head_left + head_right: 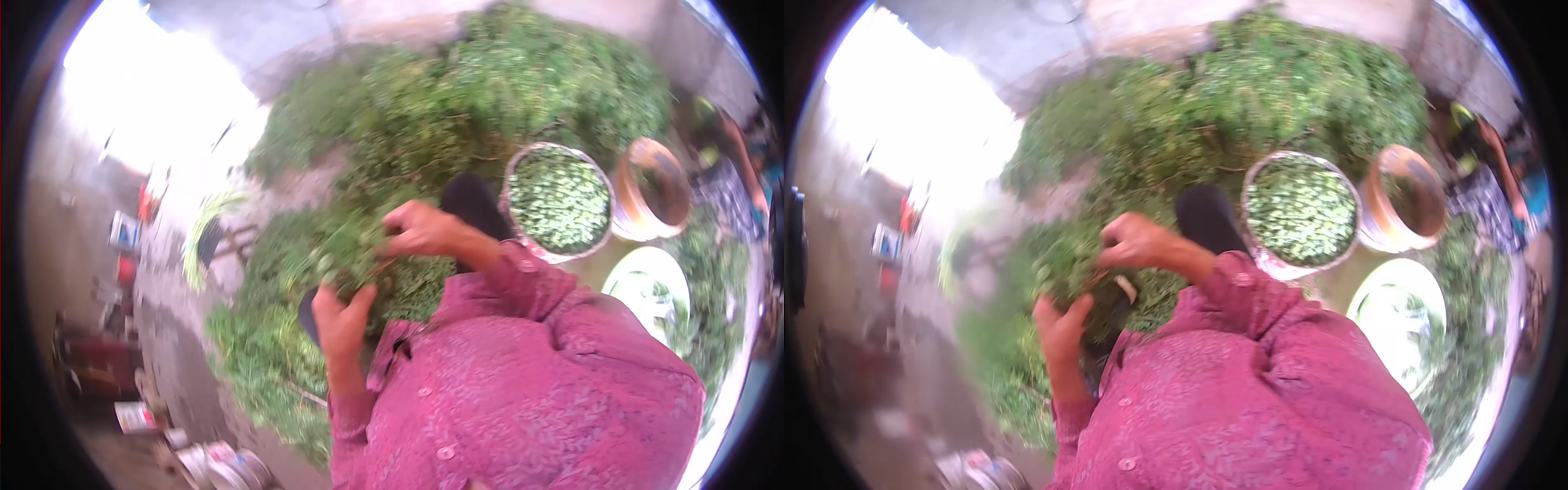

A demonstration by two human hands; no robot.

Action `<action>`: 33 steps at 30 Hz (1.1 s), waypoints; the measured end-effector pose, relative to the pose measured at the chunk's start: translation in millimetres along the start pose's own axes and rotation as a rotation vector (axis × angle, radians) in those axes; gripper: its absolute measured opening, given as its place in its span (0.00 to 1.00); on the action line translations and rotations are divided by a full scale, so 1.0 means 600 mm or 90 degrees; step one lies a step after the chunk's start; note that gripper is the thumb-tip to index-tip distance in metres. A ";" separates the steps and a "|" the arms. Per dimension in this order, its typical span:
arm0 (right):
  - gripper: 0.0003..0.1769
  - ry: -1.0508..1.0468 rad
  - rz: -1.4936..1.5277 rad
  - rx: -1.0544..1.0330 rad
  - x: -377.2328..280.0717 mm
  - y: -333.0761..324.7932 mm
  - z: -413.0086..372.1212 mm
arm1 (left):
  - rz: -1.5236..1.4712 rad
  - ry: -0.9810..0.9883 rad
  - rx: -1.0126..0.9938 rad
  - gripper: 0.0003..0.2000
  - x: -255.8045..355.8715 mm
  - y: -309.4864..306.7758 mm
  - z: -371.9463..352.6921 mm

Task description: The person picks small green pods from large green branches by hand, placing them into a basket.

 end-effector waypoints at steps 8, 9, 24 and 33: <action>0.15 0.070 0.059 0.384 0.066 -0.040 -0.040 | -0.150 -0.062 0.006 0.18 0.006 0.028 -0.001; 0.15 0.091 0.031 0.431 0.092 -0.069 -0.054 | -0.140 -0.037 0.027 0.16 0.010 0.030 0.002; 0.15 0.432 -0.210 0.834 0.342 -0.244 -0.423 | -0.243 -0.107 0.156 0.05 -0.018 0.088 0.085; 0.11 0.156 0.277 0.459 0.172 -0.167 -0.237 | -0.363 -0.140 0.102 0.13 -0.038 0.094 0.122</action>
Point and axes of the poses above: each hand's wrist, its own z-axis towards the middle knuckle, its own y-axis out of the palm, x = y × z, the point moved 4 cm from there along z, towards the middle knuckle, and after that the axes turned 3 degrees about -z, right-handed, at the moved point
